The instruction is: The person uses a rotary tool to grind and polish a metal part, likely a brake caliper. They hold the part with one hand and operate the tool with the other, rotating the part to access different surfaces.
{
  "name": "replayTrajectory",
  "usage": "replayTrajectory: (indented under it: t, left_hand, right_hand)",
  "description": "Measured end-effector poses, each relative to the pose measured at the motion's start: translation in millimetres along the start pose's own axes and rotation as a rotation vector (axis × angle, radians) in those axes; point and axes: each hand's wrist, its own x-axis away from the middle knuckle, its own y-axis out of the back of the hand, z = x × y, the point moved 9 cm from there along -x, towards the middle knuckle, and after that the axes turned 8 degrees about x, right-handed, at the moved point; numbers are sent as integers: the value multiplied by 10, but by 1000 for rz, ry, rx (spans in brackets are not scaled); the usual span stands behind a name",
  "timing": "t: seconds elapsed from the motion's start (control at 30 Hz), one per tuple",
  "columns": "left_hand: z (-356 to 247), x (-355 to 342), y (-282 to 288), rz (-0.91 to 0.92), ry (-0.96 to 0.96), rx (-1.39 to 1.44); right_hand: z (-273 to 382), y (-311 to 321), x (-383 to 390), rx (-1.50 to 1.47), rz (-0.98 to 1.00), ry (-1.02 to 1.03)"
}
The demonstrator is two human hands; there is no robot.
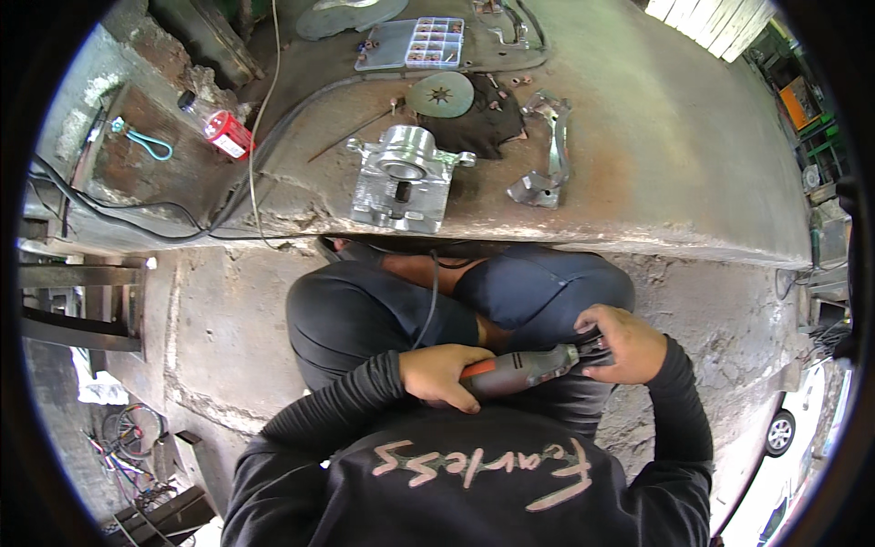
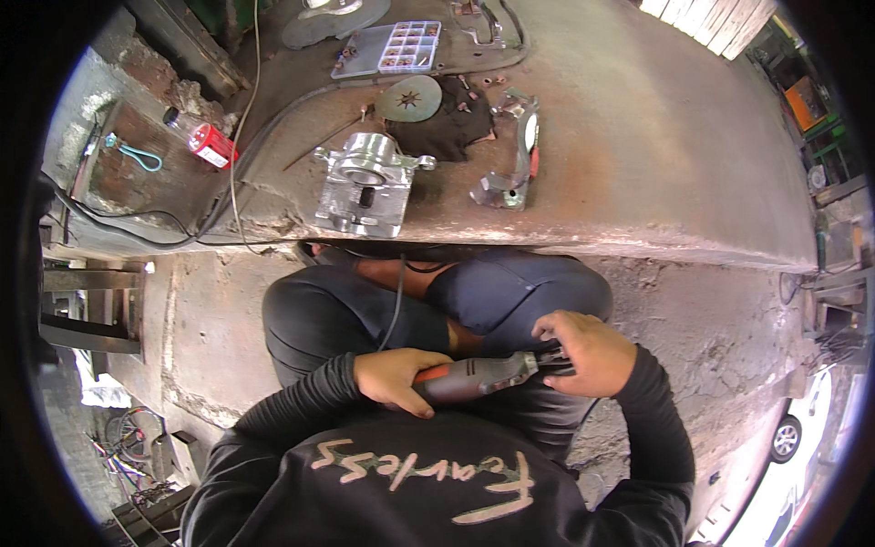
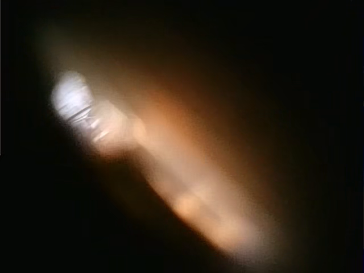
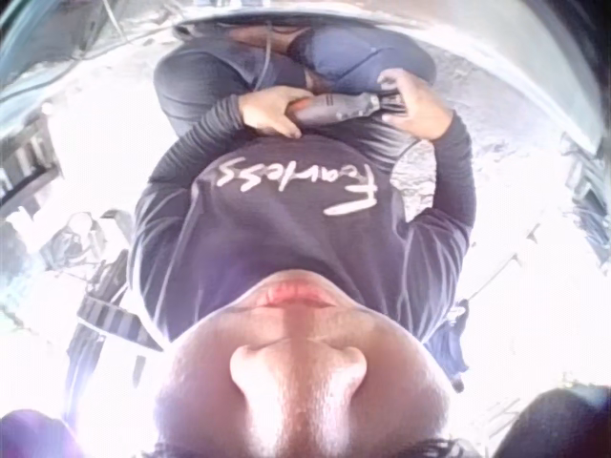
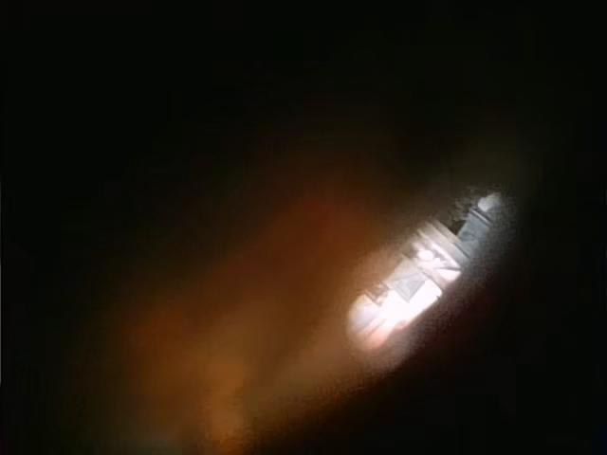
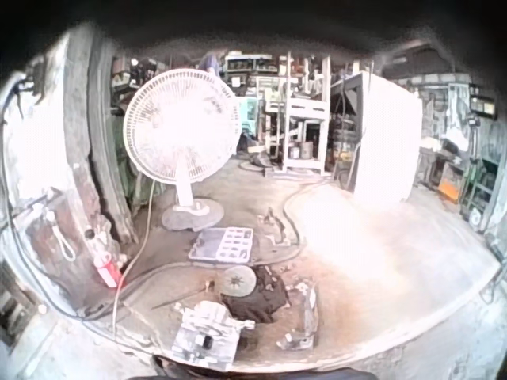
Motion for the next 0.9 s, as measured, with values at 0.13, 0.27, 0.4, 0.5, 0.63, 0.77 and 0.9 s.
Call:
replayTrajectory:
  t: [0.13, 0.27, 0.4, 0.5, 0.63, 0.77, 0.9]
  left_hand:
    - [195, 45, -50, 48, 275, 113]
    - [-47, 3, 37, -18, -26, 4]
    - [192, 11, -19, 84, 184, 31]
    - [160, -5, -4, 72, 144, 31]
    - [-3, -18, 54, 5, -6, 40]
    - [148, 23, 52, 27, 153, 55]
    - [149, 34, 52, 30, 144, 186]
  right_hand:
    - [47, -57, -32, 203, 87, 104]
    - [3, -65, -39, 124, 104, 47]
    - [-13, 22, -38, -29, 3, -19]
    - [32, 12, -86, 32, 37, 86]
    - [21, -31, -140, 108, 54, 145]
    - [-11, -18, -134, 83, 34, 96]
    - [-55, 43, -103, -63, -11, -8]
